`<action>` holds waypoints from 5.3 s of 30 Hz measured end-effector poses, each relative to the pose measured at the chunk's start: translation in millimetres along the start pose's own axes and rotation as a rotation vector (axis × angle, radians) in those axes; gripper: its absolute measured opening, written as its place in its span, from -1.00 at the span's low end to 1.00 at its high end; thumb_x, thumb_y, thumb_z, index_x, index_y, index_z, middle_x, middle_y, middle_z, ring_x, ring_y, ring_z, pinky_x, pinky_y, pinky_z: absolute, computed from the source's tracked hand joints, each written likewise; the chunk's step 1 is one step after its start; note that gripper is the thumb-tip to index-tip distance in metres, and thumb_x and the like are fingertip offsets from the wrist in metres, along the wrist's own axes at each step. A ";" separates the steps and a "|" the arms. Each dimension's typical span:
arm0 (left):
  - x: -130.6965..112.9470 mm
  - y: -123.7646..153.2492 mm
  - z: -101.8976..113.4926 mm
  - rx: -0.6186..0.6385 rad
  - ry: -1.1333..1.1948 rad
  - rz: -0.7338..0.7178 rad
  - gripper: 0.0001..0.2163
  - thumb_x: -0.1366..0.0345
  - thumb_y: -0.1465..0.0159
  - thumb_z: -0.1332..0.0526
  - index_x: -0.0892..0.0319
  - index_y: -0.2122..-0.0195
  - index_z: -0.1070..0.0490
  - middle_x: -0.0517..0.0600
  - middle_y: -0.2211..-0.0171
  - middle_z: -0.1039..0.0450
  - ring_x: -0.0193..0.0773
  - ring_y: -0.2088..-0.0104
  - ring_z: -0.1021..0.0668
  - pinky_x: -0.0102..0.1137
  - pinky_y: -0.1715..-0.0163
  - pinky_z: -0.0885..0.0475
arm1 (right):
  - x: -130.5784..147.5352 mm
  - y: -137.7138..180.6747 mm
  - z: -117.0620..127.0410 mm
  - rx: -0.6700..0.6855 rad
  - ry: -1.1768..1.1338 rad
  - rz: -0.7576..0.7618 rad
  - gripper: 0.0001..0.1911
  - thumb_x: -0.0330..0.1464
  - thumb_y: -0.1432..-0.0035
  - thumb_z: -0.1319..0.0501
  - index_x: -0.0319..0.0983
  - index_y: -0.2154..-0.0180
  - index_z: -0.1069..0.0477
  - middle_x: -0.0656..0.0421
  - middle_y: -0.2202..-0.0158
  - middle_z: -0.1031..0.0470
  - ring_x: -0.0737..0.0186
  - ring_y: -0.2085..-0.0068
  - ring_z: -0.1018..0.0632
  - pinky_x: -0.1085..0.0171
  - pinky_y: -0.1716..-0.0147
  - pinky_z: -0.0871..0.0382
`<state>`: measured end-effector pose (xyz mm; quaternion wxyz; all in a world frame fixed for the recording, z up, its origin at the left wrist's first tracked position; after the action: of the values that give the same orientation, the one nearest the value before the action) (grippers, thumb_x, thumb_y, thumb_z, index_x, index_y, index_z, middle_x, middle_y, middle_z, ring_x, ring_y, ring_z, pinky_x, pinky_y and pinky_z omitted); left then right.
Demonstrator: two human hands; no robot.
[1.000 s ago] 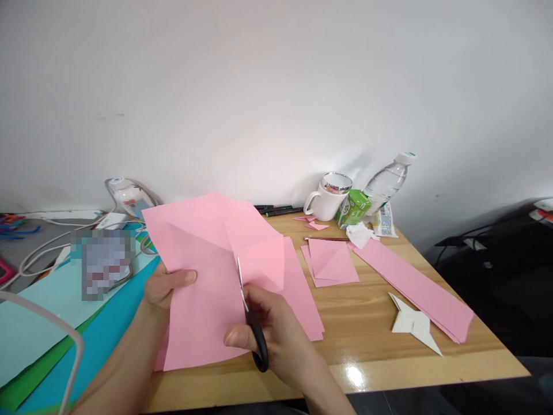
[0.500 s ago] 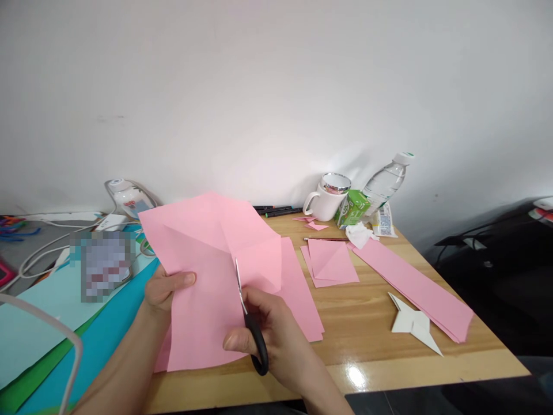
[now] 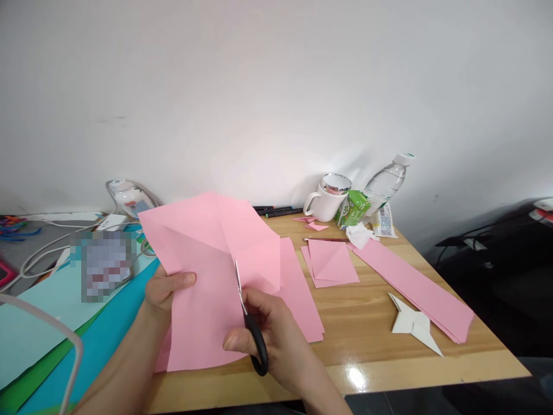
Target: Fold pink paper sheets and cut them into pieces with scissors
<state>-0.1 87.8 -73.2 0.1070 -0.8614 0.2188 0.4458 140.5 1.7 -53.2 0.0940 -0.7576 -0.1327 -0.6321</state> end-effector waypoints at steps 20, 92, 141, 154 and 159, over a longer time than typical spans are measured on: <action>3.6 0.3 -1.0 0.060 0.006 0.001 -0.72 0.44 0.04 -0.36 0.25 0.25 -0.47 0.00 0.46 -0.59 -0.14 0.51 -0.60 -0.39 0.59 -0.52 | -0.5 -0.1 1.8 -0.005 -0.083 0.002 -0.49 0.04 0.13 -0.30 -0.27 0.40 -0.30 0.27 0.48 -0.14 0.38 0.47 -0.12 0.35 0.49 0.01; 6.0 -1.4 -6.9 0.066 0.018 0.028 -0.70 0.44 0.08 -0.39 0.22 0.27 -0.50 0.01 0.43 -0.60 -0.15 0.51 -0.61 -0.35 0.49 -0.55 | 6.9 -0.5 6.3 -0.004 -0.035 0.001 -0.40 0.09 0.14 -0.28 -0.25 0.23 -0.39 0.23 0.46 -0.24 0.31 0.44 -0.21 0.34 0.46 -0.11; 8.8 -1.3 -4.7 0.047 -0.001 0.025 -0.68 0.45 0.08 -0.38 0.24 0.24 -0.50 0.02 0.40 -0.60 -0.06 0.34 -0.62 -0.29 0.36 -0.56 | 9.7 -3.2 7.9 0.021 -0.071 -0.004 -0.44 0.05 0.13 -0.31 -0.25 0.24 -0.36 0.19 0.38 -0.26 0.29 0.37 -0.26 0.36 0.44 -0.16; 8.9 -1.3 -6.9 0.112 0.024 0.027 -0.73 0.47 0.03 -0.35 0.19 0.26 -0.53 0.00 0.40 -0.60 -0.13 0.40 -0.62 -0.34 0.40 -0.55 | 6.3 -4.0 9.9 0.003 -0.049 0.014 -0.50 0.04 0.11 -0.30 -0.24 0.37 -0.30 0.27 0.48 -0.16 0.36 0.46 -0.17 0.35 0.47 -0.10; 7.7 -2.8 -8.6 0.151 0.042 0.035 -0.74 0.49 0.02 -0.34 0.19 0.26 -0.53 -0.01 0.40 -0.60 -0.17 0.43 -0.62 -0.38 0.43 -0.54 | 5.1 -4.4 10.4 0.005 -0.046 0.012 -0.49 0.05 0.11 -0.29 -0.24 0.34 -0.32 0.26 0.48 -0.16 0.36 0.46 -0.17 0.34 0.47 -0.10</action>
<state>11.4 84.9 -74.4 0.1595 -0.8561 0.2689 0.4116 149.6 9.5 -50.2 0.0967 -0.7725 -0.1320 -0.6136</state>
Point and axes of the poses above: each hand's wrist, its own y-axis away from the middle knuckle, its own z-axis out of the back of the hand, x = y × z, the point moved 6 cm from there along -y, towards the middle knuckle
